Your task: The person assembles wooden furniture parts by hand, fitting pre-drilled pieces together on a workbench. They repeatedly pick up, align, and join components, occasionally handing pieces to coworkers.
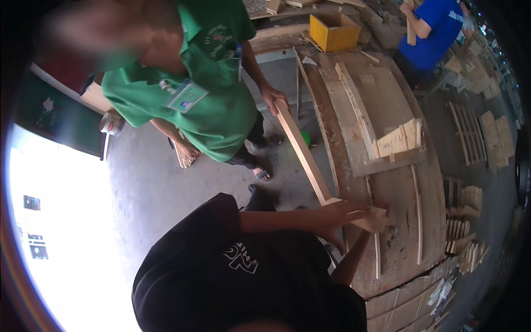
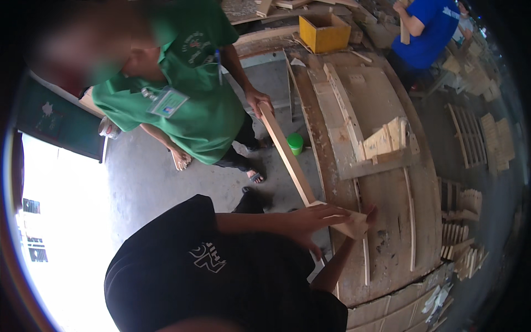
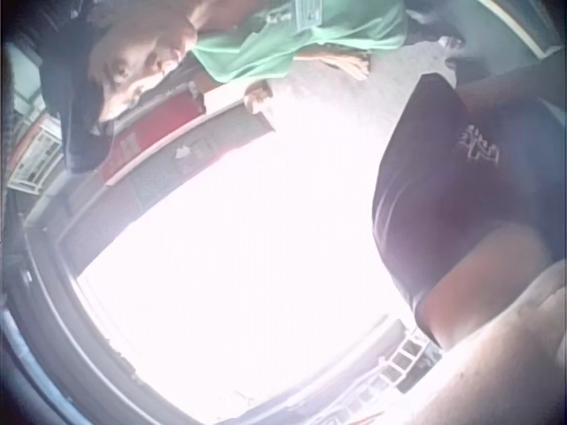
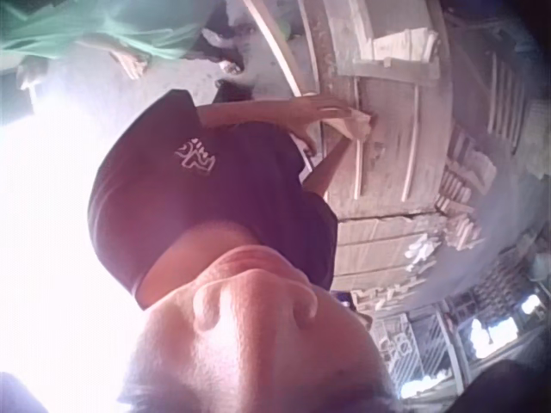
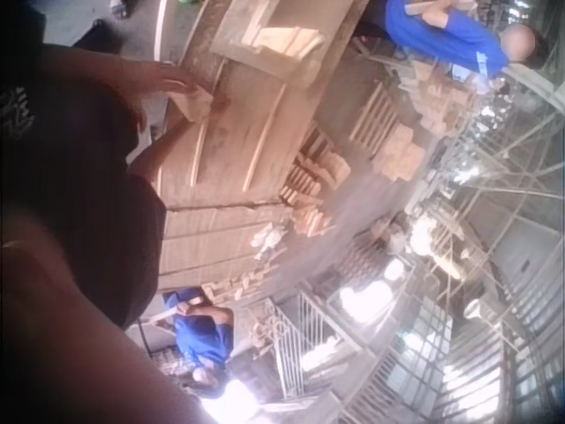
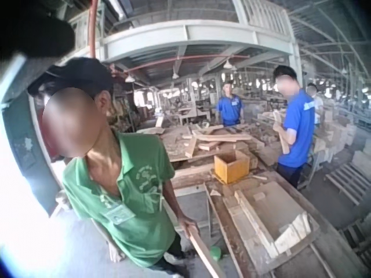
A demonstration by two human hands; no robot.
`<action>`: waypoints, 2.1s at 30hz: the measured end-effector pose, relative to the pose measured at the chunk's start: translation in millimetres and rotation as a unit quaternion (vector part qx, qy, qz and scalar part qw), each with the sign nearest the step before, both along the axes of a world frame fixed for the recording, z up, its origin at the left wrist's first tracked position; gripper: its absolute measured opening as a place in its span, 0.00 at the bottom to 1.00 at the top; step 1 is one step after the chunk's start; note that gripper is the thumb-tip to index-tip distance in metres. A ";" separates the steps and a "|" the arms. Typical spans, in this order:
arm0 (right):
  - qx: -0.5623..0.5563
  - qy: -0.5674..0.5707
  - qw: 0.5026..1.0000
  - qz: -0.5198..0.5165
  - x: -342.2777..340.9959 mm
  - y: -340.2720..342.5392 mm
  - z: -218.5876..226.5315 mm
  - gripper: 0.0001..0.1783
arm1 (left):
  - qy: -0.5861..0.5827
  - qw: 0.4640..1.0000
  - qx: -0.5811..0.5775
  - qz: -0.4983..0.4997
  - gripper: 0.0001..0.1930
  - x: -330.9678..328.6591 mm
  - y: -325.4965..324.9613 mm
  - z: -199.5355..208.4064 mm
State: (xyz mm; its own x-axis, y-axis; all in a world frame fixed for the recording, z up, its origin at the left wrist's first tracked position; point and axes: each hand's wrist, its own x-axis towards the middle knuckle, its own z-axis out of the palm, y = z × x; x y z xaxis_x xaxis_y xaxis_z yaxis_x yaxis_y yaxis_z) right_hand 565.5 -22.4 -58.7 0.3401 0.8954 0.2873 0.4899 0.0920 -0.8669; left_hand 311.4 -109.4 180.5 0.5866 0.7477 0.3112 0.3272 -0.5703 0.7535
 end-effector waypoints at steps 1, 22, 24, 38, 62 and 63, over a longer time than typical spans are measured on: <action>-0.060 0.078 0.995 0.001 -17.4 -18.7 13.3 0.21 | -0.009 0.999 -0.008 0.038 0.57 5.7 3.1 -20.5; 0.268 0.266 0.926 -0.014 99.0 -86.5 254.0 0.50 | -0.228 0.947 0.028 0.224 0.52 -56.4 70.9 72.8; 0.279 0.271 0.921 0.001 136.3 -112.4 262.9 0.50 | -0.355 0.881 0.073 0.305 0.49 -98.5 81.3 95.4; 0.340 -0.041 0.928 -0.145 160.9 -189.3 311.5 0.47 | -0.190 0.885 0.080 0.419 0.35 -116.1 37.1 22.6; 0.158 -0.382 0.910 -0.038 202.8 -166.7 433.5 0.36 | -0.036 0.938 -0.165 0.304 0.34 -111.5 -0.8 -108.4; 0.141 -0.367 0.918 -0.056 199.6 -161.8 436.2 0.36 | -0.029 0.941 -0.159 0.296 0.34 -109.2 -3.2 -110.1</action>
